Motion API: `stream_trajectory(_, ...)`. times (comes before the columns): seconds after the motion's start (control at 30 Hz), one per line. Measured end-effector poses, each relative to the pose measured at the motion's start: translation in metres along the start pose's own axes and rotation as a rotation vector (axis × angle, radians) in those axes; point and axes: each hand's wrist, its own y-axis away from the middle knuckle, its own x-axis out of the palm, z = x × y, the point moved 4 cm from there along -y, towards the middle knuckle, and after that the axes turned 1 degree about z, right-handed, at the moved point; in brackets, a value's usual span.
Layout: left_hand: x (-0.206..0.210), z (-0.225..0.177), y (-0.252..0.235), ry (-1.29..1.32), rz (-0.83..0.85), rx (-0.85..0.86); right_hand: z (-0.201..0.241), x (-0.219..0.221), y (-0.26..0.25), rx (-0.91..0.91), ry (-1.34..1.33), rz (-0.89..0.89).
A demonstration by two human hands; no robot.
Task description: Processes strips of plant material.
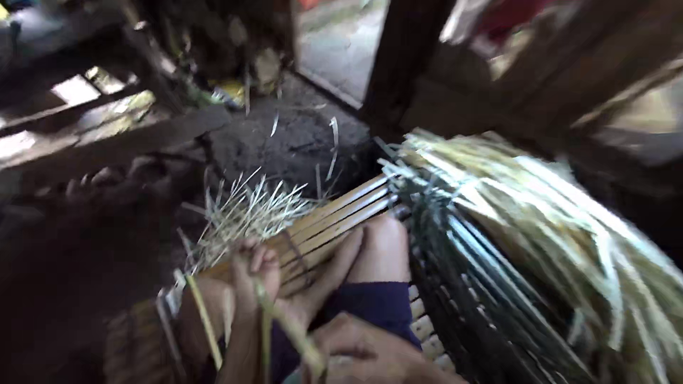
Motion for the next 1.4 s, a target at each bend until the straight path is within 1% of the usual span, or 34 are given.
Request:
stream_trajectory(0.03,0.0,0.006,0.001,0.037,0.007,-0.022,-0.006,-0.01,-0.001,0.025,-0.048,-0.093)
stream_trajectory(0.1,0.007,0.017,0.005,0.074,-0.028,-0.106,-0.012,-0.031,-0.011,0.058,0.045,-0.269)
stream_trajectory(0.17,0.014,0.026,0.008,-0.023,-0.067,-0.158,-0.017,-0.043,-0.02,0.045,0.157,-0.336)
stream_trajectory(0.23,0.014,0.032,0.009,-0.11,-0.016,-0.154,-0.019,-0.044,-0.024,0.038,0.205,-0.334)
stream_trajectory(0.3,0.014,0.031,0.01,-0.151,0.023,-0.116,-0.017,-0.042,-0.022,0.052,0.255,-0.286)
stream_trajectory(0.33,0.012,0.027,0.009,-0.146,0.013,-0.089,-0.014,-0.04,-0.017,0.059,0.242,-0.223)
stream_trajectory(0.4,-0.002,0.012,0.0,-0.055,-0.013,0.01,-0.005,-0.029,-0.002,0.084,0.124,-0.018)
stream_trajectory(0.43,-0.011,0.003,-0.01,0.004,-0.113,0.078,0.0,-0.023,0.006,0.095,0.038,0.088)
stream_trajectory(0.47,-0.022,-0.005,-0.018,0.049,-0.171,0.115,0.003,-0.018,0.012,0.098,-0.036,0.16)
stream_trajectory(0.5,-0.03,-0.009,-0.021,0.076,-0.189,0.111,0.002,-0.017,0.014,0.102,-0.066,0.177)
stream_trajectory(0.53,-0.033,-0.008,-0.017,0.07,-0.135,0.062,-0.002,-0.018,0.014,0.114,-0.051,0.131)
stream_trajectory(0.57,-0.031,-0.001,-0.007,0.032,-0.009,-0.041,-0.006,-0.023,0.01,0.132,0.018,0.036)
stream_trajectory(0.63,-0.016,0.021,0.02,-0.118,0.18,-0.333,-0.012,-0.041,-0.004,0.145,0.207,-0.226)
stream_trajectory(0.67,-0.01,0.031,0.032,-0.175,0.244,-0.454,-0.012,-0.052,-0.011,0.136,0.27,-0.356)
stream_trajectory(0.7,-0.007,0.037,0.042,-0.214,0.278,-0.528,-0.009,-0.061,-0.018,0.112,0.31,-0.449)
stream_trajectory(0.73,-0.006,0.038,0.048,-0.235,0.265,-0.555,-0.007,-0.068,-0.023,0.093,0.359,-0.501)
stream_trajectory(0.77,-0.006,0.038,0.051,-0.248,0.208,-0.538,-0.005,-0.069,-0.027,0.087,0.415,-0.499)
stream_trajectory(0.83,-0.01,0.033,0.049,-0.245,0.06,-0.437,-0.01,-0.058,-0.034,0.127,0.536,-0.356)
stream_trajectory(0.87,-0.013,0.03,0.045,-0.219,0.022,-0.378,-0.016,-0.049,-0.036,0.142,0.563,-0.259)
stream_trajectory(0.9,-0.017,0.025,0.04,-0.193,0.013,-0.335,-0.02,-0.04,-0.033,0.144,0.534,-0.146)
stream_trajectory(0.93,-0.021,0.018,0.034,-0.16,-0.015,-0.28,-0.021,-0.033,-0.026,0.146,0.445,-0.016)
stream_trajectory(1.03,-0.042,-0.01,0.016,-0.076,-0.261,-0.037,-0.015,-0.005,0.002,0.156,0.035,0.395)
stream_trajectory(1.07,-0.049,-0.016,0.012,-0.058,-0.279,0.01,-0.014,0.001,0.008,0.162,-0.086,0.467)
stream_trajectory(1.1,-0.052,-0.018,0.013,-0.07,-0.241,0.01,-0.014,0.001,0.011,0.174,-0.144,0.477)
stream_trajectory(1.13,-0.051,-0.015,0.021,-0.106,-0.14,-0.053,-0.016,-0.003,0.013,0.19,-0.134,0.418)
stream_trajectory(1.17,-0.046,-0.006,0.031,-0.119,-0.028,-0.161,-0.017,-0.012,0.011,0.213,-0.052,0.299)
stream_trajectory(1.2,-0.039,0.006,0.043,-0.147,0.082,-0.31,-0.019,-0.026,0.008,0.236,0.061,0.149)
stream_trajectory(1.23,-0.033,0.017,0.055,-0.21,0.151,-0.433,-0.019,-0.042,0.004,0.246,0.149,-0.016)
stream_trajectory(1.27,-0.03,0.023,0.066,-0.296,0.201,-0.511,-0.017,-0.058,-0.001,0.232,0.218,-0.147)
stream_trajectory(1.3,-0.028,0.025,0.073,-0.361,0.21,-0.536,-0.015,-0.07,-0.004,0.205,0.27,-0.246)
stream_trajectory(1.33,-0.028,0.026,0.077,-0.361,0.156,-0.52,-0.013,-0.076,-0.008,0.18,0.32,-0.286)
stream_trajectory(1.37,-0.029,0.027,0.078,-0.335,0.068,-0.456,-0.013,-0.073,-0.011,0.18,0.359,-0.277)
stream_trajectory(1.4,-0.03,0.028,0.077,-0.299,-0.026,-0.373,-0.017,-0.064,-0.013,0.202,0.384,-0.229)
